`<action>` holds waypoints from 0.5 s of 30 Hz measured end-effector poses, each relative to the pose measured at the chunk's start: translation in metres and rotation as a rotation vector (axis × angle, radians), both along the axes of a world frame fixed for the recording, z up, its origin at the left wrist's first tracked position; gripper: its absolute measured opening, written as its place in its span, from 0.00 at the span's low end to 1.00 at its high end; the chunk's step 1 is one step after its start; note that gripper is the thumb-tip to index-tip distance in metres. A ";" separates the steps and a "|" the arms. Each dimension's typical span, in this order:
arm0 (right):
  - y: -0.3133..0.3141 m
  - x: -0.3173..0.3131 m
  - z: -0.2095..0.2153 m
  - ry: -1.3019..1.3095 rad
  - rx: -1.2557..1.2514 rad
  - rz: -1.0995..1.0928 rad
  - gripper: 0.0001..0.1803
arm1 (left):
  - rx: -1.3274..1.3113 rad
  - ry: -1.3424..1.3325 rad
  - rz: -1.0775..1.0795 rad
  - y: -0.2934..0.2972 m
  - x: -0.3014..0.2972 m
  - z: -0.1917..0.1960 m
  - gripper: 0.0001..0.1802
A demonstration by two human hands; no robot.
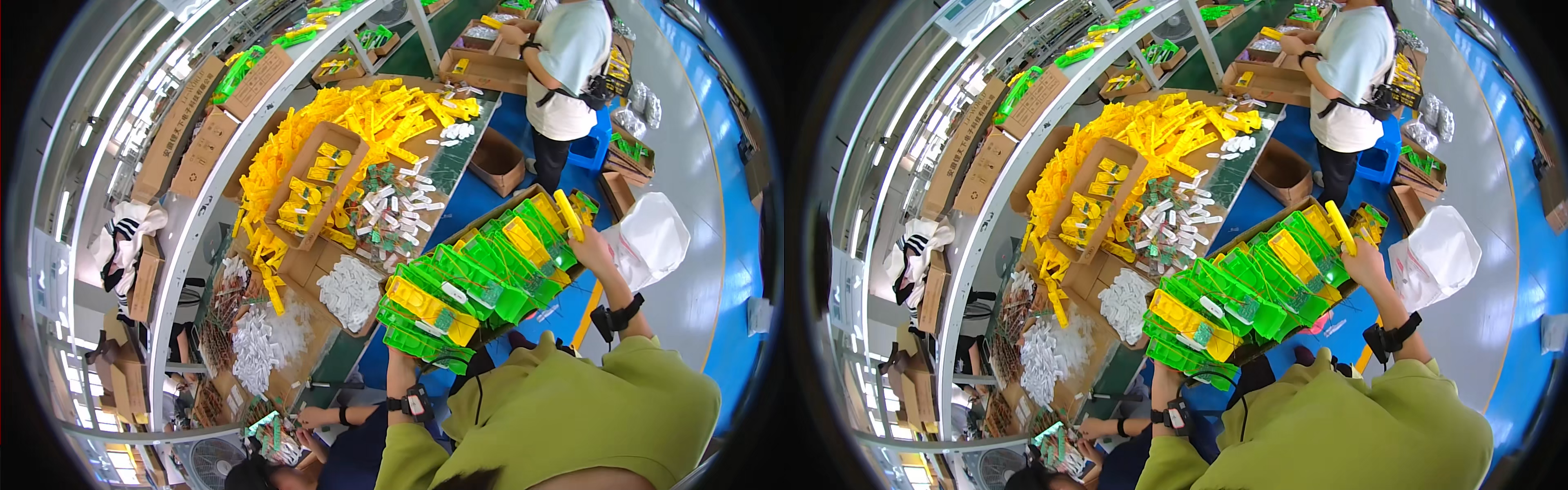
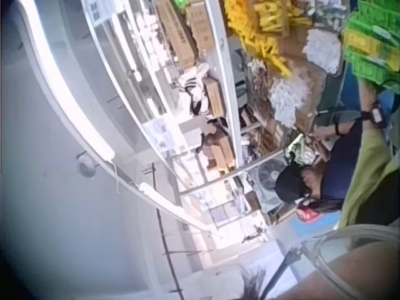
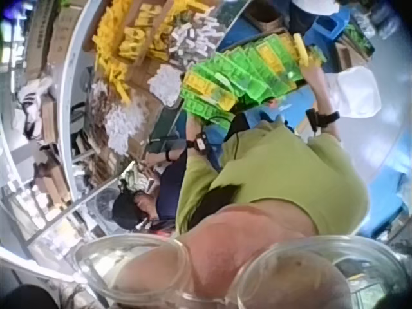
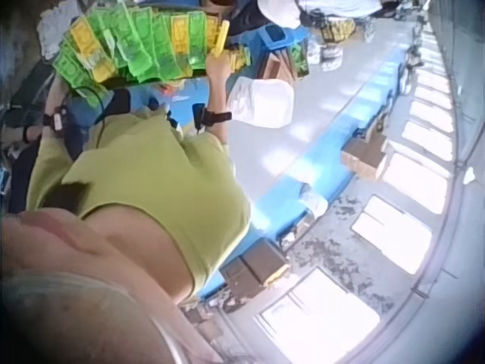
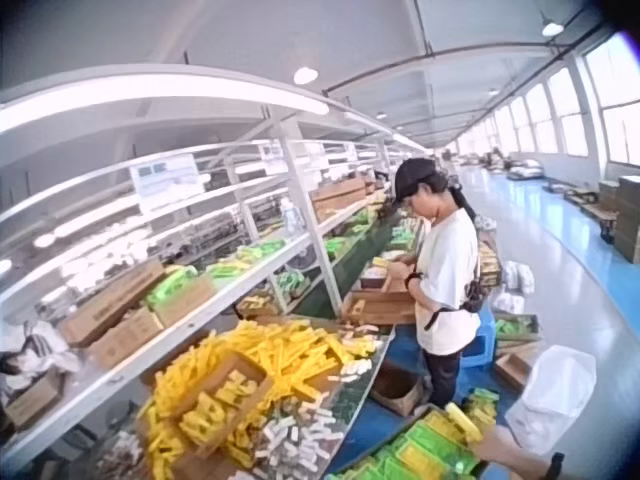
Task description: Assembling electronic components into yellow plastic housings at a factory workbench.
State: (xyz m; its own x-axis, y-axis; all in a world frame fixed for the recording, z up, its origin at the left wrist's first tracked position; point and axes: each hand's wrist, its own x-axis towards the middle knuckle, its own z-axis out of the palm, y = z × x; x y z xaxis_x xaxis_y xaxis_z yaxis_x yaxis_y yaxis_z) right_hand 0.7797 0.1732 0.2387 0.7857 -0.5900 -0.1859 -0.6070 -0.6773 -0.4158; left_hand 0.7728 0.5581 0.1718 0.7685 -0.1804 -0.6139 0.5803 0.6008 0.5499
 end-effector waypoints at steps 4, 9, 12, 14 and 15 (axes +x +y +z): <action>0.015 0.051 -0.002 -0.039 -0.074 0.004 0.16 | -0.027 0.013 -0.015 0.020 0.041 -0.014 0.23; 0.031 0.091 -0.002 -0.006 0.020 -0.067 0.17 | -0.058 0.021 -0.055 0.036 0.102 -0.021 0.23; 0.022 0.107 -0.017 -0.032 0.018 -0.129 0.18 | -0.067 0.011 -0.085 0.037 0.141 -0.020 0.23; 0.021 0.117 -0.017 -0.031 0.025 -0.169 0.18 | -0.065 0.017 -0.109 0.036 0.162 -0.021 0.23; 0.017 0.125 -0.020 -0.016 0.034 -0.167 0.18 | -0.066 0.011 -0.120 0.035 0.178 -0.021 0.23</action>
State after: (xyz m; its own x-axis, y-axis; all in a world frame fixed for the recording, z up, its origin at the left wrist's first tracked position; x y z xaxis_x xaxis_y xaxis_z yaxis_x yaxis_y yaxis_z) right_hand 0.9046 0.1900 0.2189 0.6803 -0.7061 -0.1962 -0.7028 -0.5527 -0.4478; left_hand 0.9503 0.5929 0.1505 0.7325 -0.3111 -0.6055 0.6558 0.5612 0.5050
